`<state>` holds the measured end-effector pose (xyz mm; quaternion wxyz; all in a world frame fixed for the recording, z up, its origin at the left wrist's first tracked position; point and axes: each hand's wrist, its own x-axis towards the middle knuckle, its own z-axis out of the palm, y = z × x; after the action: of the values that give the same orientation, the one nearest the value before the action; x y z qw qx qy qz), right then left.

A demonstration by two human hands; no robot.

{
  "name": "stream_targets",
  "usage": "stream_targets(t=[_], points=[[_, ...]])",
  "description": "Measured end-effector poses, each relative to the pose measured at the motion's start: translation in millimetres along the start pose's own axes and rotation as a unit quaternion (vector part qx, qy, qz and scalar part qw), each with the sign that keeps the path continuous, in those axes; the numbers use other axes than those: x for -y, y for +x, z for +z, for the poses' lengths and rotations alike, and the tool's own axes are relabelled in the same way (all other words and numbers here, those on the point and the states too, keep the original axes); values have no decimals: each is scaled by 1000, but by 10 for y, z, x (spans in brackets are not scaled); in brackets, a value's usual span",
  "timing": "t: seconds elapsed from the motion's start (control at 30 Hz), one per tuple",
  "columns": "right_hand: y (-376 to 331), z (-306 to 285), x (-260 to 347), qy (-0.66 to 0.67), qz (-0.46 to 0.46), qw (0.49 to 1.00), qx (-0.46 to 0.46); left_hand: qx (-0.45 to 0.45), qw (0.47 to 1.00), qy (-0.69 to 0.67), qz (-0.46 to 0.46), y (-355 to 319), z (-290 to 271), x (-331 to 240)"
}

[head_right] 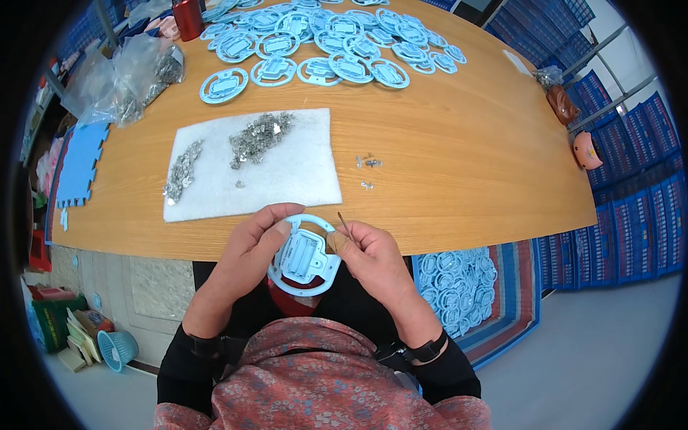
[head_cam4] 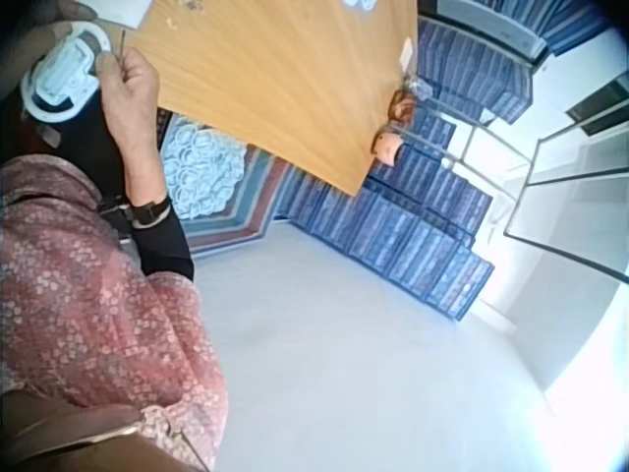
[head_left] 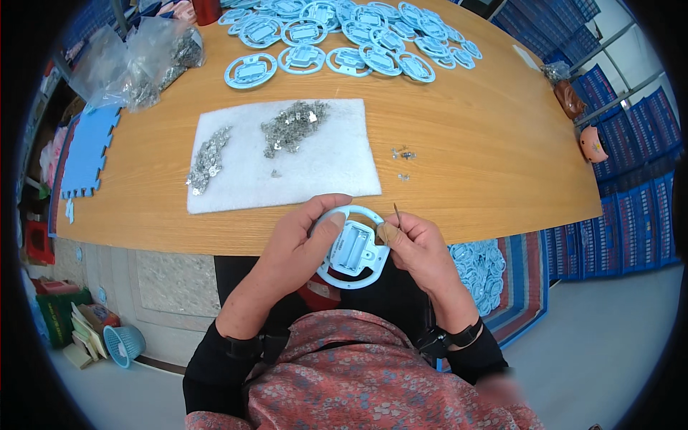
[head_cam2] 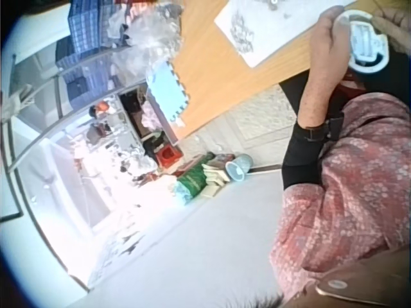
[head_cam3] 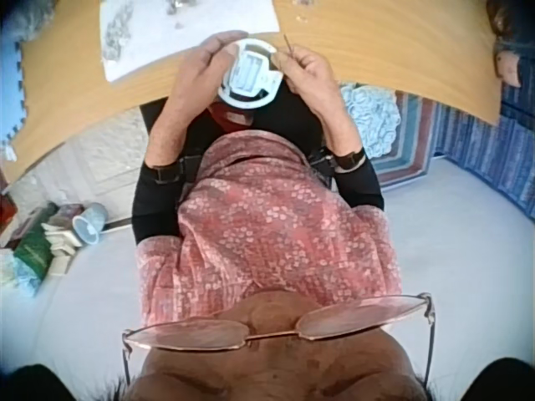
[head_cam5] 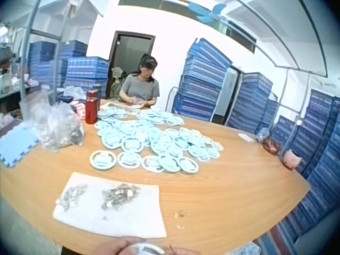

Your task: The person assembles light blue plastic circular components by inserting small metal pins into them using a small metal tool. They pick up a plastic part, insert a pin, and place the finished unit on the table, repeating this process continuously.

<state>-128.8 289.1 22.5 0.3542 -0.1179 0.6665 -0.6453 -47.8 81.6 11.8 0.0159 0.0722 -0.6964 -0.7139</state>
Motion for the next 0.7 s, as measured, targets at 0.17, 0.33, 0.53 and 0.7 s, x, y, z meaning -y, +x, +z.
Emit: stream_targets(t=[0.17,0.33,0.53,0.7], points=[[8,-16,-7,-123,-39,992,11,89,950,272,126,5,-101,-137],[-45,81,67,-6,-53,999,8,41,945,254,203,46,-76,64],[-33,280,85,-79,-147,986,22,92,971,-208,-70,-13,-72,58],[82,372,-78,-160,-237,958,28,114,939,-312,-84,8,-91,76]])
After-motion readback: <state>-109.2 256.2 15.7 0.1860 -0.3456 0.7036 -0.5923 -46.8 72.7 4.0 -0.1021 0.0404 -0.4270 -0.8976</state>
